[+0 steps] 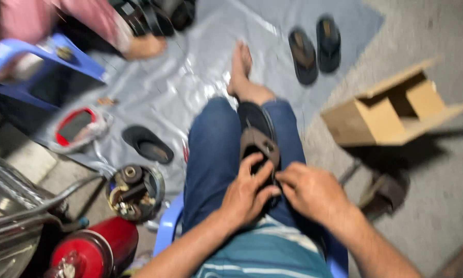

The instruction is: Hand-sewing a leather sandal to repair or assemble it.

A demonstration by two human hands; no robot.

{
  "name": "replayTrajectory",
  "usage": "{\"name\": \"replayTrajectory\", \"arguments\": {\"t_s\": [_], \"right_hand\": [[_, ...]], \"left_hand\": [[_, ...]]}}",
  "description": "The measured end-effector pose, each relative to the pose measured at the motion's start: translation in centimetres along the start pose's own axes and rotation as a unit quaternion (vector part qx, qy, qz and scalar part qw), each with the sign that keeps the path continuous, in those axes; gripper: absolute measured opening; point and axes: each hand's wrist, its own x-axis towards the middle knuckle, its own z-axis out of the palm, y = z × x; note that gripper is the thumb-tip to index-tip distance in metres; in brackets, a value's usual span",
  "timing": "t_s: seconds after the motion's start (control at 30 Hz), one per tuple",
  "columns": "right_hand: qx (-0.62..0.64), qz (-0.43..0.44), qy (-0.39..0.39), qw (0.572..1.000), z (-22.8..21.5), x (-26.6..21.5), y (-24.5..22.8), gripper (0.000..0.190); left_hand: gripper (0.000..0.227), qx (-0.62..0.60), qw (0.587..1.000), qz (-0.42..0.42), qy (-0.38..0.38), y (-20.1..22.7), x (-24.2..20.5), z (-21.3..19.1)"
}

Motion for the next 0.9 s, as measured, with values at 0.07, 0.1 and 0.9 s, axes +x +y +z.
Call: {"name": "replayTrajectory", "arguments": {"t_s": [0.07,0.1,0.9], "right_hand": [[-0.022,0.016,-0.054,0.998,-1.2,1.0,-1.2,0.021],[-0.008,0.051,-0.108,0.993,-1.9,1.7,-1.5,0.023],[0.029,0.122,-0.201,0.971,-5.0,2.7,-3.2,0.022]], "left_hand": [[0.053,0.006,1.0,-0.013,0.014,0.0,-0.3,-0.6],[0.053,-0.011,0.997,-0.077,0.007,0.6,0.0,-1.4],[0.015,-0.238,0.951,-0.19,0.053,0.8,-1.0,-2.7]]}}
